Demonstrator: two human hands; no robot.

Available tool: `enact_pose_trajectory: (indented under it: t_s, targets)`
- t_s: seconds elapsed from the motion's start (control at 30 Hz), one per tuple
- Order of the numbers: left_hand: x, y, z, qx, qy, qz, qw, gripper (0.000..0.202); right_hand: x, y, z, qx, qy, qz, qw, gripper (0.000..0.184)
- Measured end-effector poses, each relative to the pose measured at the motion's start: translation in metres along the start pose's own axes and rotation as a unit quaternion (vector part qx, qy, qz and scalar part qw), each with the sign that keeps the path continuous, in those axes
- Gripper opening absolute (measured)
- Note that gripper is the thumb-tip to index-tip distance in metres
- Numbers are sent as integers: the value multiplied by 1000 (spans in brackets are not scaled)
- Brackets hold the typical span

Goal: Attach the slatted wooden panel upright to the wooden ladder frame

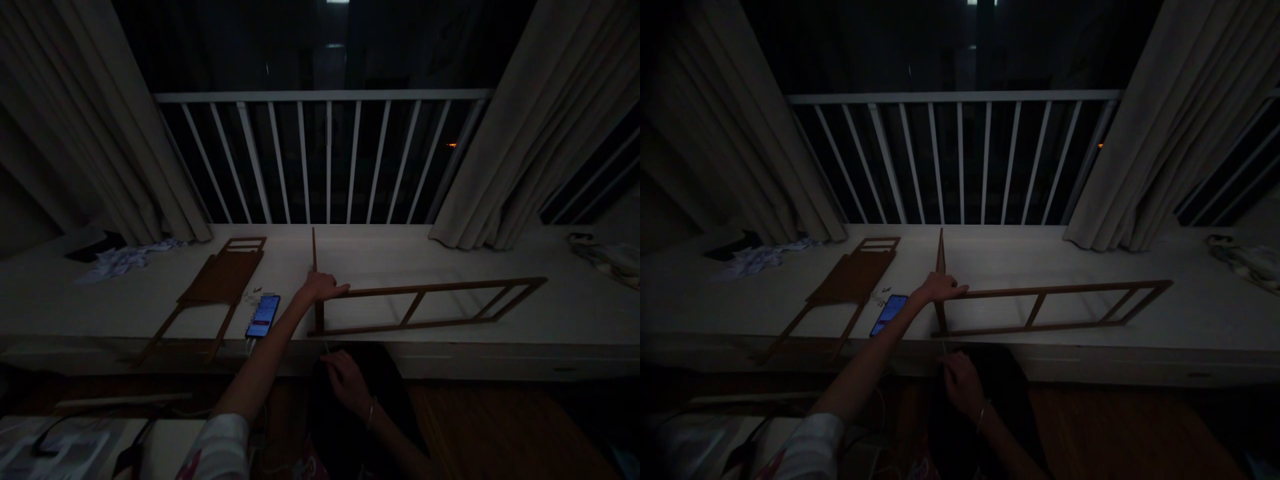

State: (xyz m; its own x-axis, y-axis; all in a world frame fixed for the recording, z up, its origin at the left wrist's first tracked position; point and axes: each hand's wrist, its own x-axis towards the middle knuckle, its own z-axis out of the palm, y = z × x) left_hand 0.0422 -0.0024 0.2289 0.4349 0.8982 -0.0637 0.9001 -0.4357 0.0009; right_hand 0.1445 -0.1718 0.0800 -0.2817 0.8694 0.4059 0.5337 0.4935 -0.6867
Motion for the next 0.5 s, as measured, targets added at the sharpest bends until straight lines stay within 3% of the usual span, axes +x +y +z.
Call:
enact_pose_trajectory:
  t_s: [0.1,0.27,0.5]
  targets:
    - [-1,0,-1,0,-4,-5,1000,67,0,19,27,-3,-47,66,997,32]
    - [-1,0,-1,-5,-3,-6,1000,67,16,37,47,-51,-136,96,985,35]
    - [-1,-2,0,-6,-4,-2,1000,67,31,38,60,-89,-154,191,965,33]
